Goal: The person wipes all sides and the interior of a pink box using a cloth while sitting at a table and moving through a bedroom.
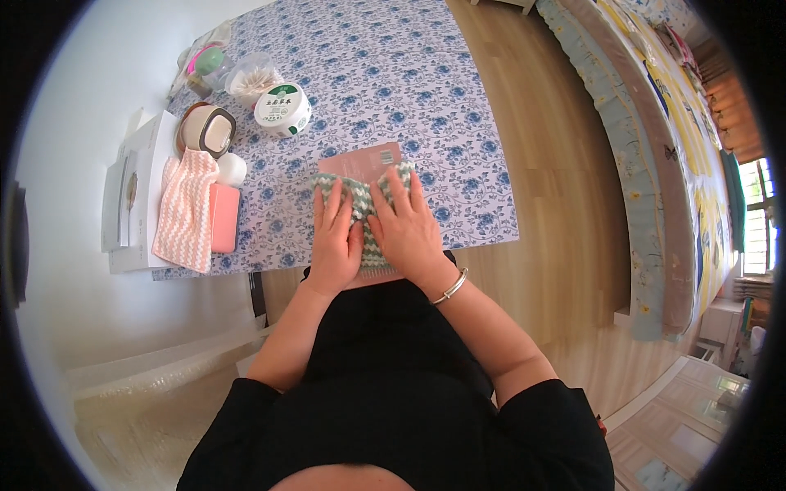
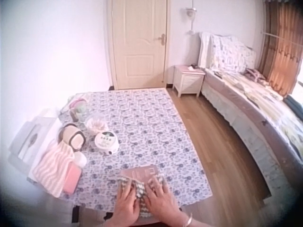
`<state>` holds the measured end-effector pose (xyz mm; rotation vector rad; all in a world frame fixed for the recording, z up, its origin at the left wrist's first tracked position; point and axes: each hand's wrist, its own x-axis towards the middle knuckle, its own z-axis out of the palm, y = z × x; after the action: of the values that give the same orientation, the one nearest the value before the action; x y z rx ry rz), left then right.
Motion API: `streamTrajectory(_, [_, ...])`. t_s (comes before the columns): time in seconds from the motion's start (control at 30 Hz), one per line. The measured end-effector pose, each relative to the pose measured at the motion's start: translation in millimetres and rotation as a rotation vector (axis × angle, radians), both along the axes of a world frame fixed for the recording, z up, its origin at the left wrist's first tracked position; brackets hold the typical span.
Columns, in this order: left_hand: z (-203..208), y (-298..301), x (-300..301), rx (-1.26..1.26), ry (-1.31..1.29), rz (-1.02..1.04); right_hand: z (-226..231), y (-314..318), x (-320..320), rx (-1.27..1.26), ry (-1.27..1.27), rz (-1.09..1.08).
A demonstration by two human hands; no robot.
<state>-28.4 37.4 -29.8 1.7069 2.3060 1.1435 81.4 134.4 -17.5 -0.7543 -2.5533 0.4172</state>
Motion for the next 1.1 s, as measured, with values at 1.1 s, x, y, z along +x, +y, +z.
streamTrajectory(1.1, [10.6,39.8,-35.8,-0.081,0.266,0.009,0.8,46.5,-37.7,-0.001,0.038,0.118])
